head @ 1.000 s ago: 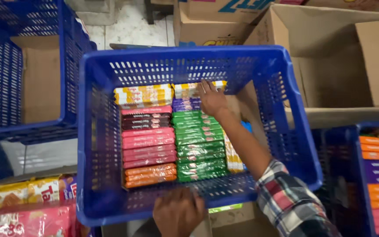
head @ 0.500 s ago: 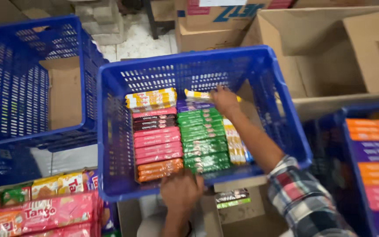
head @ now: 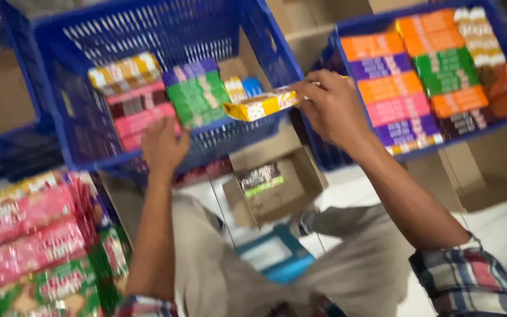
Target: The person organizes various packages of wafers and biscuits by hand, moving them between crates and a cardboard box.
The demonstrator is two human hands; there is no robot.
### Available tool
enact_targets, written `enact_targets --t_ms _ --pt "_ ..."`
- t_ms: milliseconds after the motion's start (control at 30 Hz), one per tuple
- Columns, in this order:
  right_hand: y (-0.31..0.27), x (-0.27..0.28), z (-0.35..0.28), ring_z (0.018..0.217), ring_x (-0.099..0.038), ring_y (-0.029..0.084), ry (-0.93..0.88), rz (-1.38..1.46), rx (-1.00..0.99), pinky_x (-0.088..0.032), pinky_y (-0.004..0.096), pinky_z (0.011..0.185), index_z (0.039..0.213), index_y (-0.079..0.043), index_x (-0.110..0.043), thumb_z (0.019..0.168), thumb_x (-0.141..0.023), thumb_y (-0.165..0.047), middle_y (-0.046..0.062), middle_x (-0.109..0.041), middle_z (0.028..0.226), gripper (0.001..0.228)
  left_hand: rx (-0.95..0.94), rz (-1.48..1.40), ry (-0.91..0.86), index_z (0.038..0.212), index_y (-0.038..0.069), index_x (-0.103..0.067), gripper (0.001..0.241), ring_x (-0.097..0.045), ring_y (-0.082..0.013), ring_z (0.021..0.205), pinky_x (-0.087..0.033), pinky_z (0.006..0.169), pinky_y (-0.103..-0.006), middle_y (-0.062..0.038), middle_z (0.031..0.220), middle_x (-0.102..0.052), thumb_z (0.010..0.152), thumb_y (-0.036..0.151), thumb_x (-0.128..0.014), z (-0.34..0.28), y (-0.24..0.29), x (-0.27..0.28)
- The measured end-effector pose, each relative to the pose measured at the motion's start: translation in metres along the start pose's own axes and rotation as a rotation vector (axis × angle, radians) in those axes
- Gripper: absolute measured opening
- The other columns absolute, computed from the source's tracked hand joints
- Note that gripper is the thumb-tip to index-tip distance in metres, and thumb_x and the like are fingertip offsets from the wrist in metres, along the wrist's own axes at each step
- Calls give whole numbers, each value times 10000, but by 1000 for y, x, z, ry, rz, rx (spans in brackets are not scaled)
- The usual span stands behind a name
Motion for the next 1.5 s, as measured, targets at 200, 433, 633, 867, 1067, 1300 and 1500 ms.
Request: enact_targets --t_ms 200,433,633,867,1067,1300,1500 --pt "-36 -45 -142 802 -745 387 -395 22 -283 -612 479 685 1062 -252 -748 892 -754 -257 47 -656 1173 170 -150 -218 83 1402 -15 -564 639 -508 -511 1292 -390 1060 -608 -307 1359 -525 831 160 -789 -92 74 28" --pt "-61 -204 -258 930 -774 375 -920 19 -372 -623 494 771 989 -114 -811 910 -665 -152 154 -778 993 171 92 -299 -965 1369 201 -614 508 -654 -434 1171 -547 924 -606 -142 1341 -601 956 486 -529 -352 194 -109" --pt "-54 -304 -326 1014 -746 366 -1026 106 -597 -608 533 831 1157 -194 -717 964 -628 -160 127 -651 1272 216 -102 -118 -936 1311 195 -544 566 -661 -427 1023 -497 809 -597 -129 1110 -604 972 626 -405 -408 216 -115" --pt "-52 -383 -367 1040 -727 444 -979 275 -876 -612 545 896 1164 -204 -678 1010 -543 -110 115 -553 1273 225 -91 -81 -468 866 163 -654 611 -693 -328 679 -553 567 -458 -80 737 -644 863 756 -505 -412 213 -103" --pt "-63 -439 -392 1081 -658 502 -972 507 -1402 -473 592 903 1328 -234 -485 980 -320 -451 255 -708 1127 442 45 -194 -721 988 97 -628 615 -626 -391 775 -500 630 -522 -146 833 -632 905 705 -586 -415 215 -89" --pt "-73 -467 -365 814 -666 496 -757 393 -824 -553 635 771 1057 -72 -652 932 -526 -143 170 -485 1212 191 -10 -171 -615 986 92 -671 659 -618 -353 726 -496 602 -466 -120 819 -639 935 740 -560 -413 216 -79" --pt "-73 -468 -373 1240 -568 316 -502 672 -742 -551 408 915 1284 -225 -671 715 -668 -156 108 -384 1398 573 8 -208 -681 962 83 -646 649 -595 -366 726 -463 629 -477 -126 790 -613 931 724 -550 -415 219 -78"
Point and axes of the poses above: each hand's wrist, its own z-axis towards the middle knuckle, its own x-axis out of the back of the hand, y = z × x, the point moved 8 cm from there along z, towards the middle knuckle
